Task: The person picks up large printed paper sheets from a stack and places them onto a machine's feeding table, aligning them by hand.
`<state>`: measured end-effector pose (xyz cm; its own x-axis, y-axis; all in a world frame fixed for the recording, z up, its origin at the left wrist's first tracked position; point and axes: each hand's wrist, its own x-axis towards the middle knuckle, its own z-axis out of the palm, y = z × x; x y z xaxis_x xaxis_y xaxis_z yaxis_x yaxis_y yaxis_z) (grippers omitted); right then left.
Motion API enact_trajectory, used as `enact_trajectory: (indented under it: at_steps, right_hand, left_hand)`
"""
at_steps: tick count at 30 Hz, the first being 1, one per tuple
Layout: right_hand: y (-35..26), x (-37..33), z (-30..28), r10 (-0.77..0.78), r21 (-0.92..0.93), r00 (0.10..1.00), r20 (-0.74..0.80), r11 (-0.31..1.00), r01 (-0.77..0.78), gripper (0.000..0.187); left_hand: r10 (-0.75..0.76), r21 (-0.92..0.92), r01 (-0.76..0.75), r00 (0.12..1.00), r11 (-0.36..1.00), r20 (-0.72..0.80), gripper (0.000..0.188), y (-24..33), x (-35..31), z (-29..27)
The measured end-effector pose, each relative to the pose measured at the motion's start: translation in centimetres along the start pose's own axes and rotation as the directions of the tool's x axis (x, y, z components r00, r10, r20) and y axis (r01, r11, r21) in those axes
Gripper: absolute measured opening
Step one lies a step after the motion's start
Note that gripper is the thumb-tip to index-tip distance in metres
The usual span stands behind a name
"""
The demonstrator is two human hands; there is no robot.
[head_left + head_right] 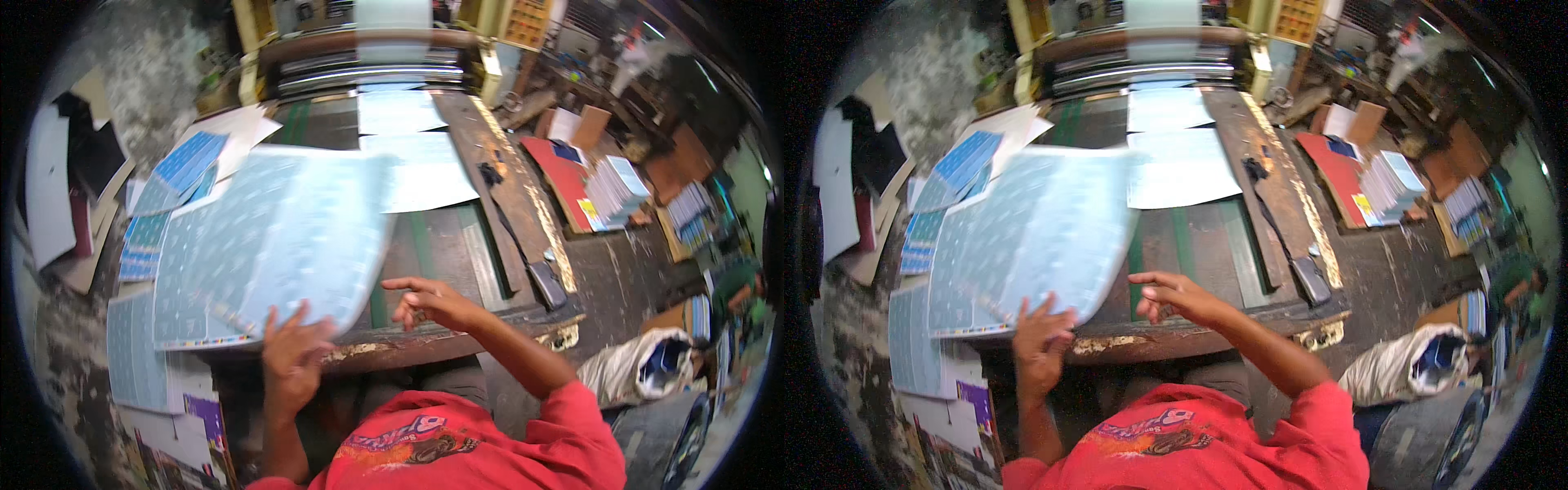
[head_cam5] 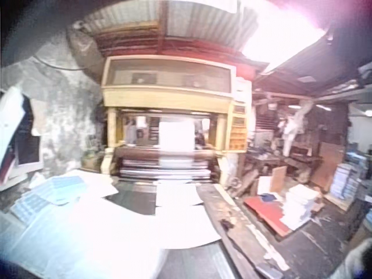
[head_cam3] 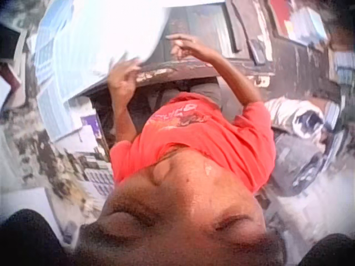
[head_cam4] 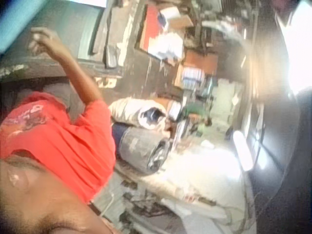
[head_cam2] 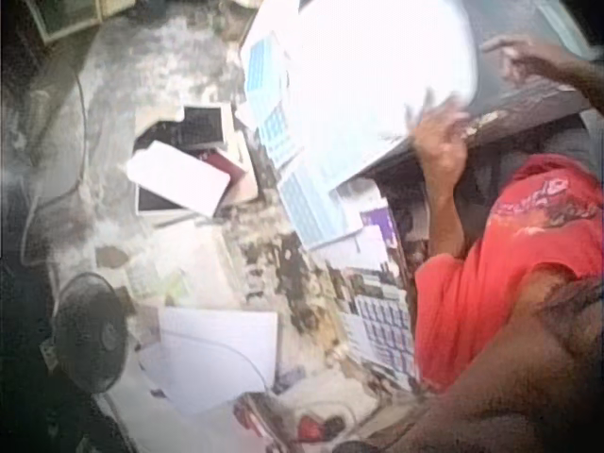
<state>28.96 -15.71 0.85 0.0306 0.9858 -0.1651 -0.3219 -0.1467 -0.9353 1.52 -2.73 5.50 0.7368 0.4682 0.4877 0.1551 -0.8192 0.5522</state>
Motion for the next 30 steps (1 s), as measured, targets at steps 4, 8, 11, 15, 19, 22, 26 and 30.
enact_trajectory:
  at_steps: [4,8,11,15,19,22,26,30]
  right_hand:
    - [4.3,-1.0,-0.3,0.147,0.339,0.969,-0.198,0.938,-0.073,0.051]
    - [10.3,-1.4,-2.0,0.214,0.524,0.923,-0.319,0.852,-0.017,0.036]
    - [15.3,-1.6,-3.6,0.33,0.606,0.882,-0.338,0.793,-0.065,0.035]
    - [17.7,-0.8,-5.8,0.406,0.65,0.822,-0.399,0.757,-0.059,0.043]
    - [16.3,2.3,-8.3,0.389,0.648,0.8,-0.457,0.762,0.0,0.053]
    - [15.7,5.0,-10.6,0.341,0.633,0.812,-0.473,0.773,0.044,0.059]
    - [16.1,7.5,-12.2,0.26,0.572,0.777,-0.574,0.806,0.153,0.057]
    - [14.9,8.1,-8.3,0.283,0.549,0.679,-0.677,0.808,0.211,0.06]
  left_hand:
    - [0.15,0.277,-0.278,0.902,0.92,0.406,0.049,2.1,0.2,1.5]
    - [-0.122,0.468,0.023,0.976,0.883,0.183,0.088,-0.8,1.6,-0.8]
    - [-0.274,0.459,0.177,0.949,0.871,0.154,0.1,-4.4,0.8,-2.4]
    - [-0.276,0.406,0.176,0.94,0.897,0.202,0.086,-4.5,0.1,-2.1]
    - [-0.28,0.095,0.271,0.955,0.958,0.094,0.06,-5.4,-0.6,-3.0]
    - [-0.296,-0.074,0.3,0.953,0.951,0.056,0.047,-5.5,-0.8,-3.4]
    - [-0.248,-0.034,0.252,0.964,0.967,0.101,0.041,-6.0,-0.2,-3.7]
    - [-0.738,-0.894,0.091,0.604,0.439,-0.301,0.036,-8.0,-1.1,-3.5]
